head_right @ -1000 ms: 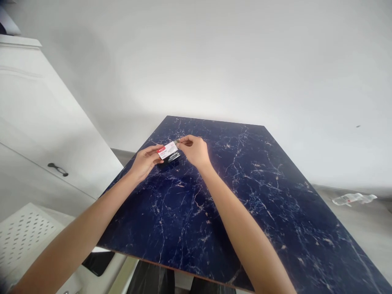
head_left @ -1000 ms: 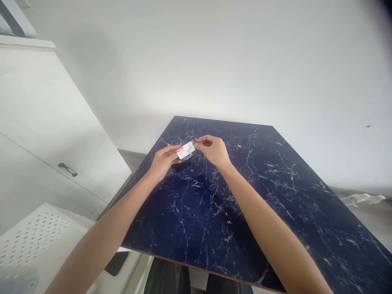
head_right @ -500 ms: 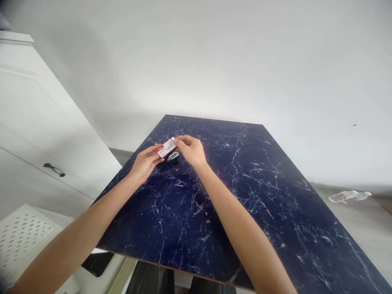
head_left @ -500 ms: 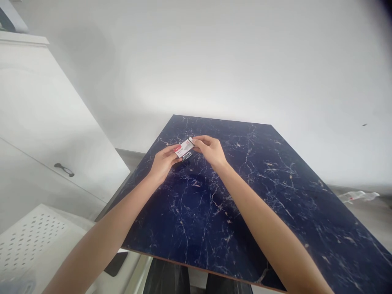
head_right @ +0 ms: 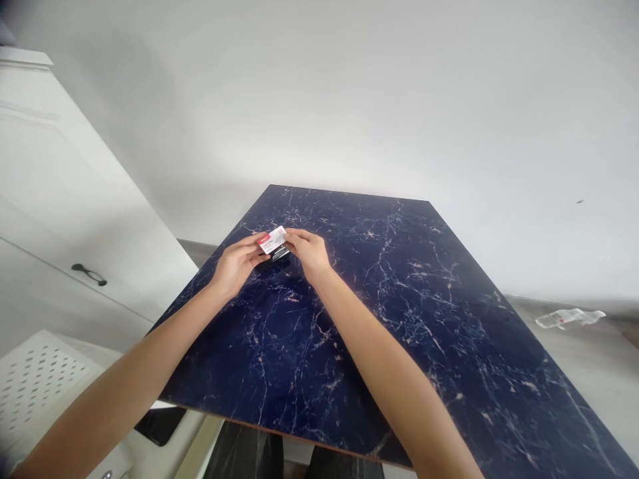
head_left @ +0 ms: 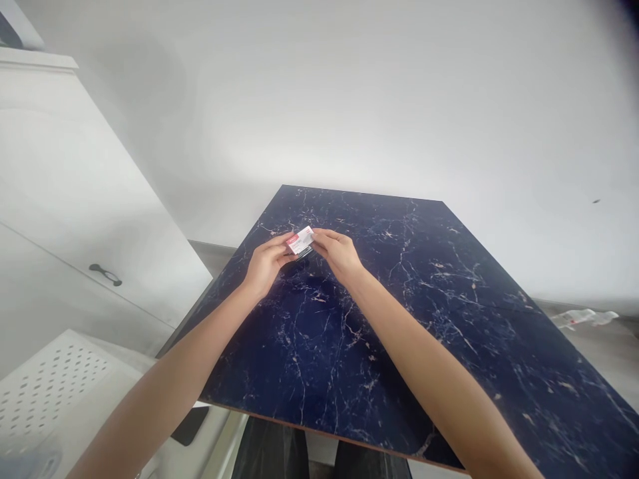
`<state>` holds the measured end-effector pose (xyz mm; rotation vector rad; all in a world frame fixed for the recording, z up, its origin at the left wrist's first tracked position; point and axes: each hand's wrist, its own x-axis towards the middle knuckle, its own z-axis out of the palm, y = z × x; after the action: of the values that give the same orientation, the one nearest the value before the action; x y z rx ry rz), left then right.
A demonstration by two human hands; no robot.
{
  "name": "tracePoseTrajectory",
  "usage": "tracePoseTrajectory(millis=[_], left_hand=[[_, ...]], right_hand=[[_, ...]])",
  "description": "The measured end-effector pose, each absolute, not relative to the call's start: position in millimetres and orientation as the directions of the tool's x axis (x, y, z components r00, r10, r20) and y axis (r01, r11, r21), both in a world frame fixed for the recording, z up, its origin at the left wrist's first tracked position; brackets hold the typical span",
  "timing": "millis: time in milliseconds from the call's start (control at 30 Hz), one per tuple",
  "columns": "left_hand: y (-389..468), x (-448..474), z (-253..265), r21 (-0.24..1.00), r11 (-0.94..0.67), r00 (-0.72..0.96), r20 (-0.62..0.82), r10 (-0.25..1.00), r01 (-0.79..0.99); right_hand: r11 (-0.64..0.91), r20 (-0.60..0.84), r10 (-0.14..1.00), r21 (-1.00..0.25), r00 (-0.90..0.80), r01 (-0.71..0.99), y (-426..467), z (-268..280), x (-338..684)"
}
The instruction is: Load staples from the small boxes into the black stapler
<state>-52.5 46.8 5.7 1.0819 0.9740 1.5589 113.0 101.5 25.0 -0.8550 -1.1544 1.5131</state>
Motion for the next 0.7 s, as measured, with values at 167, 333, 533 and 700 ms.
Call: tracePoseTrajectory(millis=[167,333,533,700], left_hand=[[53.8,-62.8,6.3,0.975,-0.214,-0.282,0.191,0.94,-0.052],[71.9,-117.5,5.6,0.945,-0.148,-0.56,0.295,0.774,0.293],[74.0,-140.7,-7.6,0.608,0.063,-0.285,0.276,0.918,0.791],[72.1,-142.1,-1.1,0.532,-0.041,-0.12,0.264,0.957,0.846]], right_hand=[[0.015,0.072,0.957,-0.979,-0.28,-0.202,101.6,23.6,113.6],[0.113,0.096,0.966,-0.992,-0.241,0.057,107.3,25.9,121.7],[0.114,0.062,0.945,-0.983,-0.323,0.145,108.5,25.1,124.5],[0.256,0.156,0.909,-0.941,-0.385,0.223,103.1,31.8,145.3]])
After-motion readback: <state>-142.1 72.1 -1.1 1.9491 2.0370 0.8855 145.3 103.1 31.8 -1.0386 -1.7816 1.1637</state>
